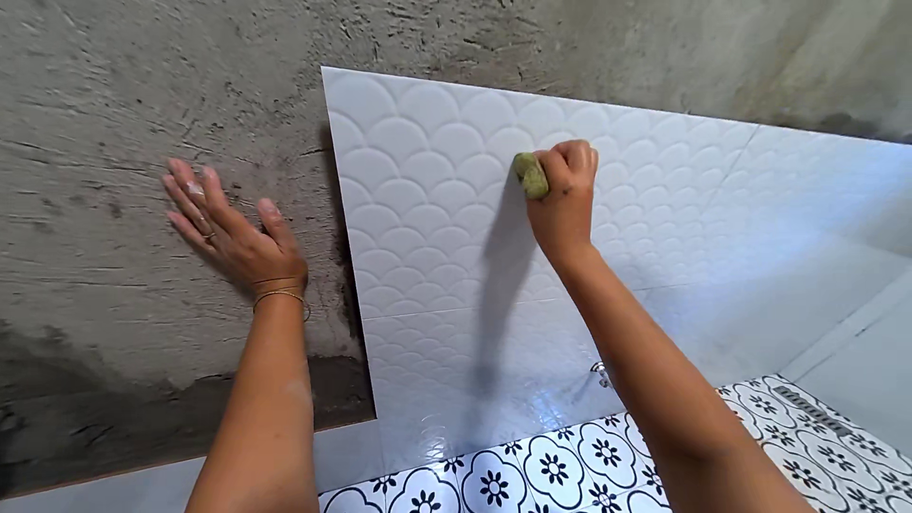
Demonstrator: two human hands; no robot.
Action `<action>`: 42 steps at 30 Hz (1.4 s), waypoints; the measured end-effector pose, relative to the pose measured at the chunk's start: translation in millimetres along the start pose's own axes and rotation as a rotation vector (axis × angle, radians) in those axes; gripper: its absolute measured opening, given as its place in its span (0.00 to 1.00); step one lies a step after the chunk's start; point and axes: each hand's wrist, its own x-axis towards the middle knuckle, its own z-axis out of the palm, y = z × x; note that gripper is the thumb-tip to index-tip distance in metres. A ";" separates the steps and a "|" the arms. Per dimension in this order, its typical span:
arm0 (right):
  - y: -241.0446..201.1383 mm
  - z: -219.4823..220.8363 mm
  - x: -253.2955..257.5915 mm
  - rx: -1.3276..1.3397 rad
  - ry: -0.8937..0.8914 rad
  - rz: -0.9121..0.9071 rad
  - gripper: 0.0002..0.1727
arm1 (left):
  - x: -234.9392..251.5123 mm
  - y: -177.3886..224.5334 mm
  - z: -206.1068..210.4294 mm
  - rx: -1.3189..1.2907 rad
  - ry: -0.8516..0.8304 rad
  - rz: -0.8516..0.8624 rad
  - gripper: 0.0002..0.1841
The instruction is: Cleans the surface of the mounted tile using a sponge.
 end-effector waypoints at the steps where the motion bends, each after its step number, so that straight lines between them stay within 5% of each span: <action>1: -2.3 2.4 -0.5 -0.001 0.010 -0.014 0.11 | 0.2 0.3 0.1 0.005 0.005 -0.005 0.36; 5: -8.7 8.8 -10.8 0.028 -0.028 -0.153 0.10 | 0.5 -0.7 1.3 0.006 0.011 0.003 0.37; 10: 2.0 -0.4 10.3 -0.002 0.041 0.074 0.13 | 0.3 1.5 0.4 0.004 0.026 0.007 0.37; 15: -16.6 20.1 -21.0 0.026 0.002 -0.194 0.10 | 0.0 -0.1 1.1 0.017 0.021 0.006 0.37; 21: 1.6 5.0 6.2 -0.017 0.096 0.145 0.14 | 0.3 2.1 -2.1 0.017 0.017 0.008 0.36; 26: -44.2 34.3 -26.7 0.073 -0.019 -0.251 0.09 | 0.7 2.6 -3.0 0.003 -0.005 0.002 0.37; 32: -28.8 14.8 26.8 0.024 0.094 0.093 0.14 | 0.4 2.0 -2.4 0.007 -0.004 -0.006 0.38; 37: -58.3 38.4 -9.1 0.050 -0.012 -0.284 0.10 | -0.4 1.5 -1.5 0.002 0.002 0.009 0.38; 42: -31.1 15.7 26.7 -0.014 0.085 0.042 0.12 | -1.5 1.4 -0.9 0.011 0.006 0.003 0.37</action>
